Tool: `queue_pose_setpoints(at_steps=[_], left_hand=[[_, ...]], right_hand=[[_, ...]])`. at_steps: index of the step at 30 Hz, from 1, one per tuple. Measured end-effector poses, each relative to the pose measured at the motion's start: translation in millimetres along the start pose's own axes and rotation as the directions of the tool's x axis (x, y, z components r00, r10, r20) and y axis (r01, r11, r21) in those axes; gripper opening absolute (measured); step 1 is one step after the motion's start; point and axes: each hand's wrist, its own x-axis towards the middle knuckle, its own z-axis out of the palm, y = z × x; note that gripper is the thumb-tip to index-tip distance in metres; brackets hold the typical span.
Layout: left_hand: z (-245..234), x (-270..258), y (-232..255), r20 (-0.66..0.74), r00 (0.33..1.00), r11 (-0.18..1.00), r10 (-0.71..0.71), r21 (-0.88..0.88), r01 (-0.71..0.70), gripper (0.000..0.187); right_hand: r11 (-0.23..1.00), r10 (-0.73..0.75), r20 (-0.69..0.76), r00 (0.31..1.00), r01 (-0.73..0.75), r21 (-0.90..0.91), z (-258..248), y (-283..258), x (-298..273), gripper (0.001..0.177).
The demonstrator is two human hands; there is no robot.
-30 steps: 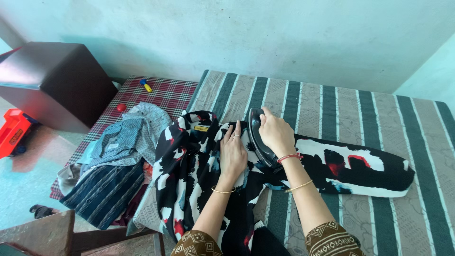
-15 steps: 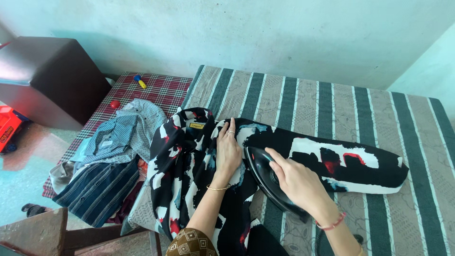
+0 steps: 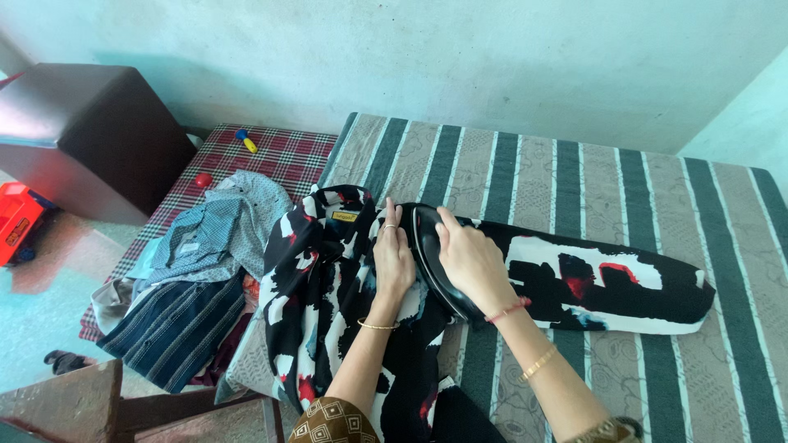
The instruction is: The person irons a patterned shirt laid out on a bed. They smooth the fabric with their hands, use an electric iron to press the shirt, and repeatedly adjust and reposition the garment to iron different sections.
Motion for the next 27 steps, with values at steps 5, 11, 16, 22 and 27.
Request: queue_pose_setpoints(at_steps=[5,11,16,22,27], left_hand=[[-2.2,0.2,-2.4,-0.013,1.000,0.999,-0.012,-0.044,0.012,0.057],[1.1,3.5,-9.8,-0.025,0.998,0.999,0.051,0.014,-0.051,0.055],[1.7,3.0,-9.3,-0.020,0.998,0.998,0.053,0.025,-0.053,0.055],[1.6,0.5,-2.1,-0.004,0.997,0.995,0.076,0.066,-0.076,0.053],[-0.1,-0.7,5.6,0.007,1.000,1.000,-0.016,0.020,0.016,0.054]], right_hand=[[0.999,0.035,-0.052,0.998,-0.036,-0.030,14.5,-4.2,23.9,0.041],[0.999,-0.030,-0.010,0.999,0.030,-0.034,4.0,1.2,5.6,0.042],[0.994,-0.100,0.050,0.994,0.102,-0.041,-23.5,11.3,-50.5,0.044],[0.997,0.055,0.169,0.984,-0.046,-0.058,-51.1,12.7,-89.1,0.049],[0.994,0.032,0.091,0.995,-0.022,-0.110,-42.5,12.5,-85.8,0.048]])
